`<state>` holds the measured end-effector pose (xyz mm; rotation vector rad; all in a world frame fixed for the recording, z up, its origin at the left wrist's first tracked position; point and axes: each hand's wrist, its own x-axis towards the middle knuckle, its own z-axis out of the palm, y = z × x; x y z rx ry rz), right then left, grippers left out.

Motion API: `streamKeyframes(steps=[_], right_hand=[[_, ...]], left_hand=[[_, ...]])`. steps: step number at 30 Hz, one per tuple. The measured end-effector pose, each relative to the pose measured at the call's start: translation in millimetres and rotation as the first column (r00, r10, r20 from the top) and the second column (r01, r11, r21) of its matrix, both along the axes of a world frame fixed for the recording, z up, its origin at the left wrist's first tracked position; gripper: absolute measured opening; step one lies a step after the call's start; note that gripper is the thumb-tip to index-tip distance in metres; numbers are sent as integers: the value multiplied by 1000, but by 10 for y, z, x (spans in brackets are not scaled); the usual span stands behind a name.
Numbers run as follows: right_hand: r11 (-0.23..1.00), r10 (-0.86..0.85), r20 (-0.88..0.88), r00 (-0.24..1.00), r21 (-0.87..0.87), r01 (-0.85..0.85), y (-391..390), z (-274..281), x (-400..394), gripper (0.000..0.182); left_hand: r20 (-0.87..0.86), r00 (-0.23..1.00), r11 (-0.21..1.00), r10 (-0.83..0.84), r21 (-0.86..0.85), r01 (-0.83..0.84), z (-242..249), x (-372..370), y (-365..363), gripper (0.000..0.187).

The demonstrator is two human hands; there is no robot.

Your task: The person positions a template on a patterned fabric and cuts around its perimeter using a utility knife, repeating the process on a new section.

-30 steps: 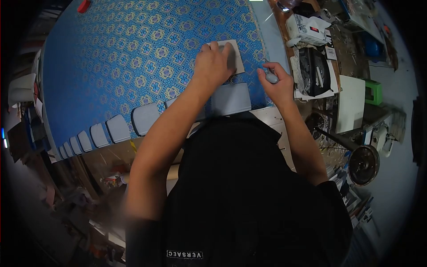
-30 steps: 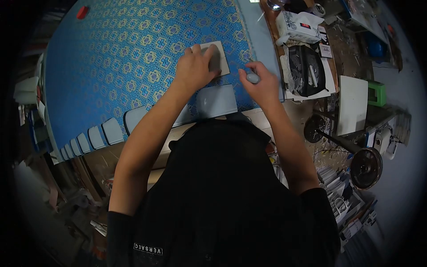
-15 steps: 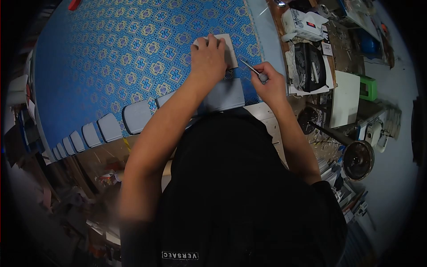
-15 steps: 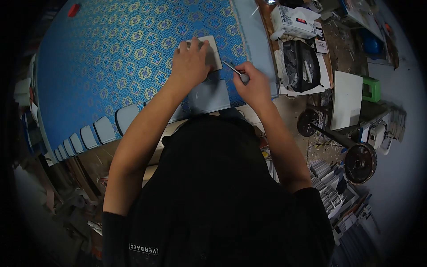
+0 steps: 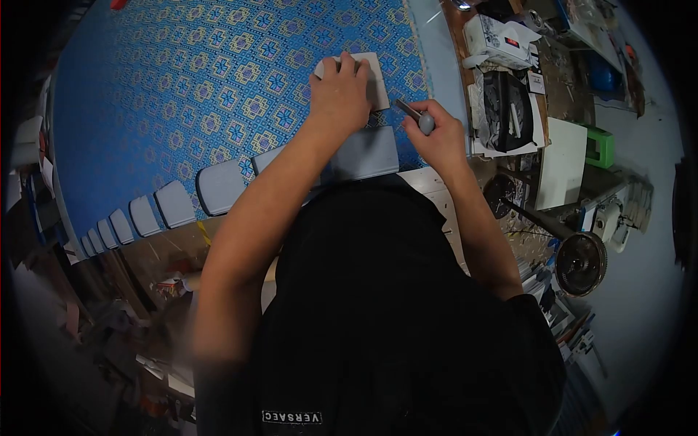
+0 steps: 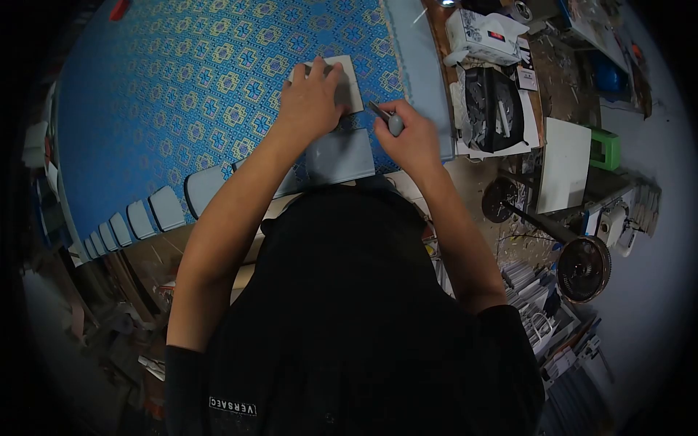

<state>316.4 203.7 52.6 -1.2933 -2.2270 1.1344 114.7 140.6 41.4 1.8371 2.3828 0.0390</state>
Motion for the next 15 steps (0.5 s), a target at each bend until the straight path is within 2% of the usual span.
streamKeyframes(steps=[4, 6, 8, 15], right_hand=[[995, 79, -23, 997, 70, -77, 27, -19, -28, 25], [991, 96, 2, 995, 97, -96, 29, -26, -43, 25], [979, 128, -74, 989, 166, -115, 56, -84, -60, 23], [986, 103, -38, 994, 134, -97, 43, 50, -146, 19]], left_hand=[[96, 995, 1000, 5, 12, -6, -15, -14, 2, 80], [-20, 999, 1000, -27, 15, 27, -10, -9, 1, 78], [-21, 999, 1000, -24, 16, 24, 0, -3, 21, 79], [14, 1000, 997, 8, -75, -7, 108, 31, 83, 81]])
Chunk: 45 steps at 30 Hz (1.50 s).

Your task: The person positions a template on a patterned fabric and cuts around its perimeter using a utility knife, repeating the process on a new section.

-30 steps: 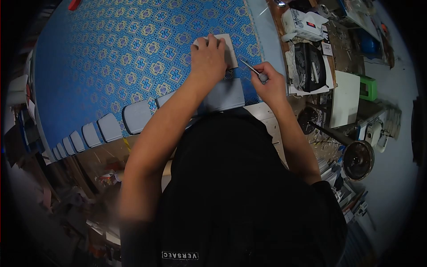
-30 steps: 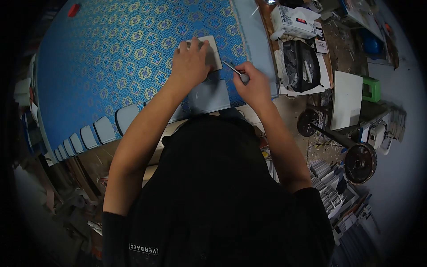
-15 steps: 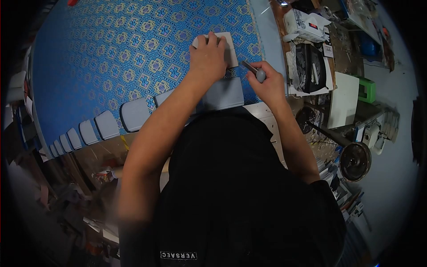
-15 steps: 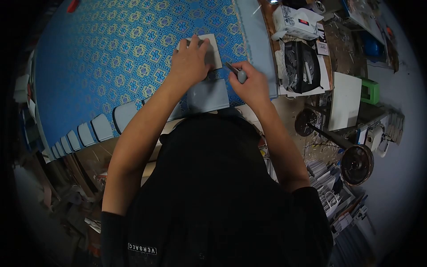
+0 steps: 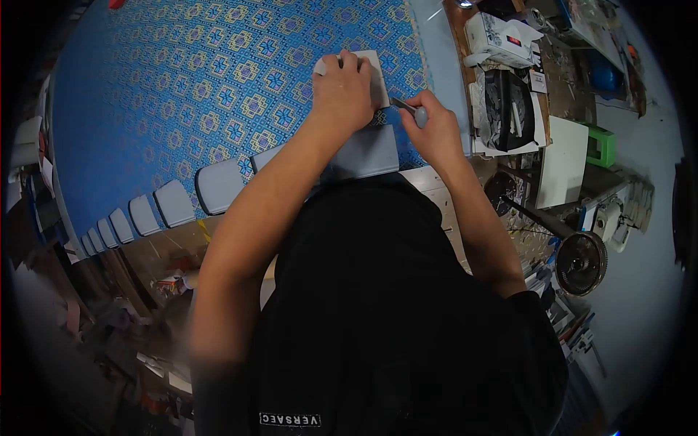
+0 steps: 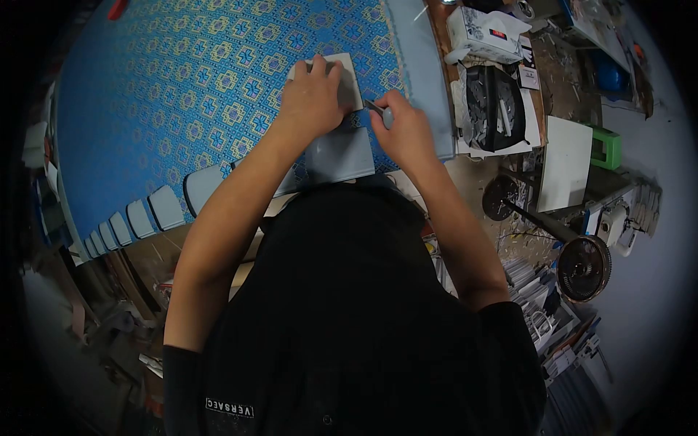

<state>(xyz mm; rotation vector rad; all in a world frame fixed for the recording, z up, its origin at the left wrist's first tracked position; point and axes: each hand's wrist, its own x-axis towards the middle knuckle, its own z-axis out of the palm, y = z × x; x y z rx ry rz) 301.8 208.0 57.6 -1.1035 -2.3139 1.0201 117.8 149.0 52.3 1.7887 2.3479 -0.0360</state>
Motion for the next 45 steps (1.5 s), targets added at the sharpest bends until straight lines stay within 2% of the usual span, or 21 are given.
streamKeyframes(steps=[6, 11, 15, 18, 30, 39, 42, 44, 45], right_hand=[[997, -7, 162, 987, -73, 19, 25, 103, -22, 21], [999, 9, 91, 996, -37, -6, 44, 59, -22, 18], [997, 36, 150, 988, -66, -26, 65, 112, -43, 20], [999, 28, 85, 996, -38, -25, 72, 87, -50, 18], [998, 55, 124, 991, -45, -49, 115, 155, -73, 19], [993, 51, 166, 985, -117, -31, 77, 148, -114, 20], [998, -1, 167, 986, -59, 11, -39, 43, -68, 19], [999, -45, 57, 997, 25, 44, -97, -62, -21, 19], [999, -45, 60, 997, 24, 43, -115, -106, -12, 19]], left_hand=[[0, 1000, 1000, -15, 13, 15, 13, -4, 1, 79], [0, 1000, 1000, -14, 9, 14, 15, -4, 4, 80], [-11, 1000, 1000, -18, 11, 18, 26, -1, 8, 81], [2, 1000, 999, -19, 28, 19, 17, -6, 6, 83], [1, 1000, 1000, -8, 7, 8, 29, 8, 28, 84], [7, 1000, 1000, -2, -14, 2, 15, 16, 58, 83], [-17, 1000, 1000, 0, -29, -1, 18, 41, 78, 82], [-8, 1000, 1000, 4, -31, -4, 20, 47, 90, 81], [1, 1000, 999, 7, -34, -7, 19, 56, 89, 80]])
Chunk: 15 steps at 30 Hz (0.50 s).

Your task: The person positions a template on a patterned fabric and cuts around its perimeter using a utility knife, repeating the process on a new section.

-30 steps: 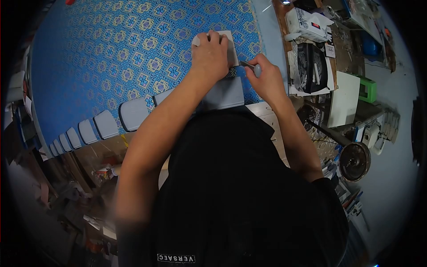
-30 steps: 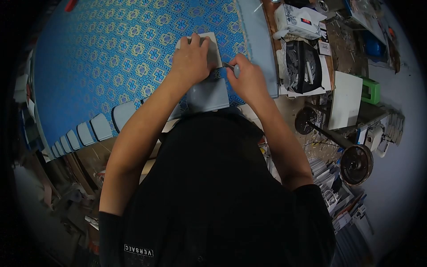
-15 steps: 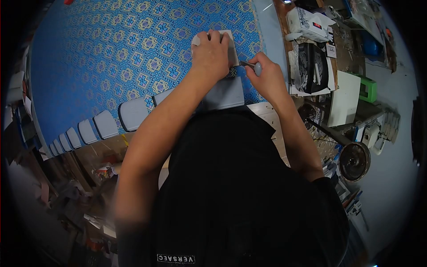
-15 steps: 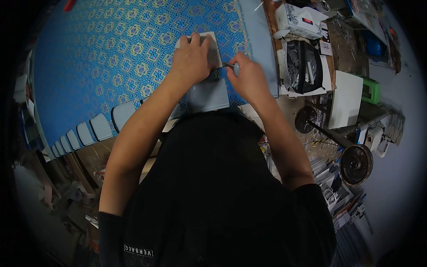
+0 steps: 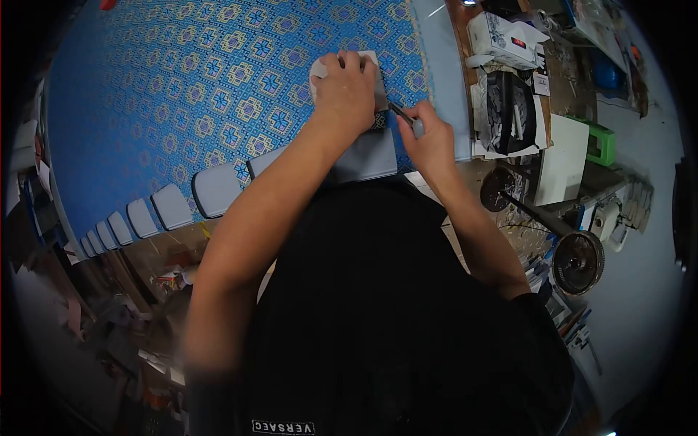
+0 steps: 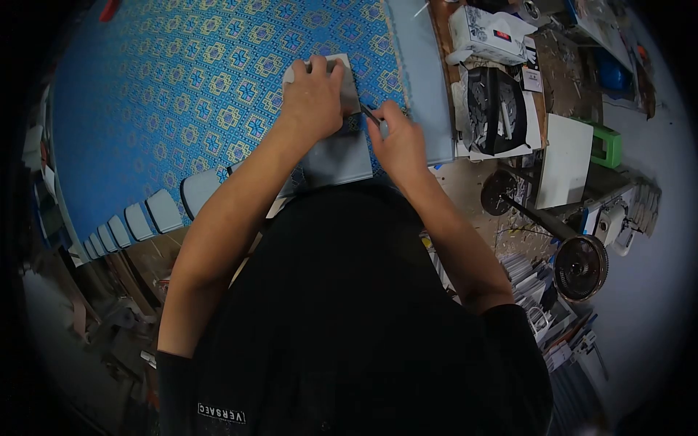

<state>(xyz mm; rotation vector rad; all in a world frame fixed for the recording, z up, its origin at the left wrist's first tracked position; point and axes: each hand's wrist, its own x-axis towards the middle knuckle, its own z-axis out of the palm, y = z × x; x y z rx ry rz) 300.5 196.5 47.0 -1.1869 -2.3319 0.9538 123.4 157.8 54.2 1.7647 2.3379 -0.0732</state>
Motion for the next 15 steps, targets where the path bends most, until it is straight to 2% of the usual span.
streamKeyframes(steps=[2, 6, 8, 15], right_hand=[[999, -22, -124, 992, 34, 27, -5, -75, -22, 16], [998, -52, -60, 997, 29, 54, 232, -88, -306, 18], [993, -46, -50, 998, 109, 51, 413, -112, -506, 18], [984, -21, -83, 996, 173, 35, 575, -199, -701, 18]], left_hand=[[9, 1000, 1000, 0, 8, 0, 0, 7, -2, 78], [10, 1000, 1000, -14, -13, 14, -4, -8, 14, 74], [12, 1000, 1000, -17, -7, 17, -37, -2, 10, 73], [30, 999, 999, -30, 13, 30, -34, -22, 19, 68]])
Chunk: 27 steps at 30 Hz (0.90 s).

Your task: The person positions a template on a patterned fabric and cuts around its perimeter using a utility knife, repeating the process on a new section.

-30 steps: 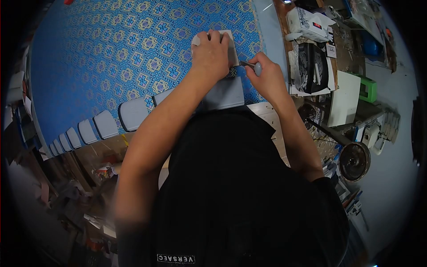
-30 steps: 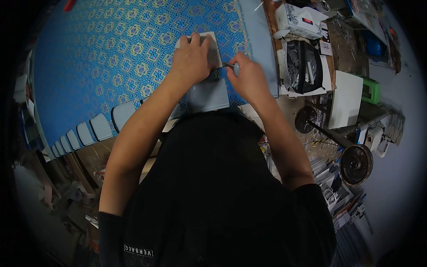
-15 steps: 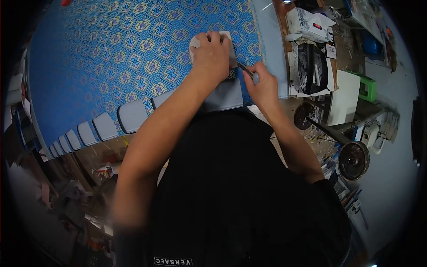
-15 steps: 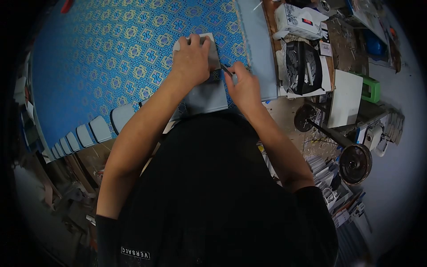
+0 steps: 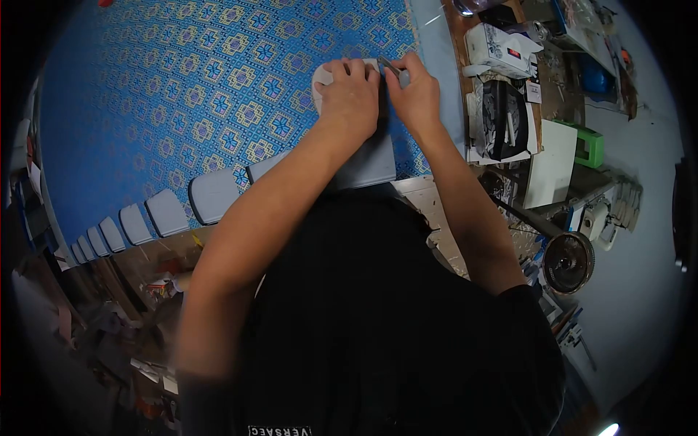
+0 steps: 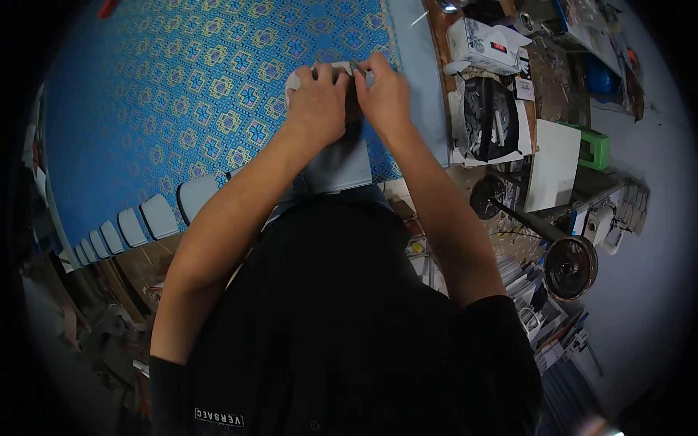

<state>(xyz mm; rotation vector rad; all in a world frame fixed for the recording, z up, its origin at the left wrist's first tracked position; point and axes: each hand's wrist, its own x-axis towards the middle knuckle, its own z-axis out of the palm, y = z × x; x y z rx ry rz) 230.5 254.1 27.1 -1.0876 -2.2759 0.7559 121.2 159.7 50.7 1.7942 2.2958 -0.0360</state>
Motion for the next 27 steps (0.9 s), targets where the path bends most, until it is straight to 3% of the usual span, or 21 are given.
streamKeyframes(steps=[9, 12, 15, 17, 18, 20, 21, 23, 27], right_hand=[[998, -61, -20, 998, -7, 61, -39, -46, 8, 19], [997, 21, -30, 999, -73, -23, 148, -48, 112, 19], [966, 247, -63, 967, -69, -251, 504, 17, 178, 18], [856, 484, 107, 868, -264, -445, 784, 215, 155, 20], [834, 520, 107, 848, -281, -476, 922, 257, 118, 20], [651, 757, 141, 638, -244, -719, 1216, 310, -34, 20], [625, 779, 131, 614, -253, -739, 1335, 319, -139, 20], [424, 905, 164, 394, -244, -872, 1496, 335, -293, 22], [257, 952, 224, 207, -223, -940, 1545, 447, -543, 22]], left_hand=[[-2, 1000, 1000, 15, 5, -15, -3, 6, -2, 66], [-46, 998, 997, 43, 62, -40, -25, 37, -47, 66], [-44, 995, 992, 94, 93, -90, -94, 81, -64, 68], [-63, 987, 986, 150, 78, -145, -62, 115, -91, 65], [-87, 983, 986, 159, 70, -153, -30, 159, -89, 63], [-56, 951, 953, 304, -4, -305, 27, 316, -16, 62], [-33, 911, 908, 412, -71, -413, 48, 376, 15, 60], [-68, 882, 876, 466, -103, -471, 113, 439, 54, 58], [-104, 844, 844, 526, -64, -533, 90, 501, 97, 55]])
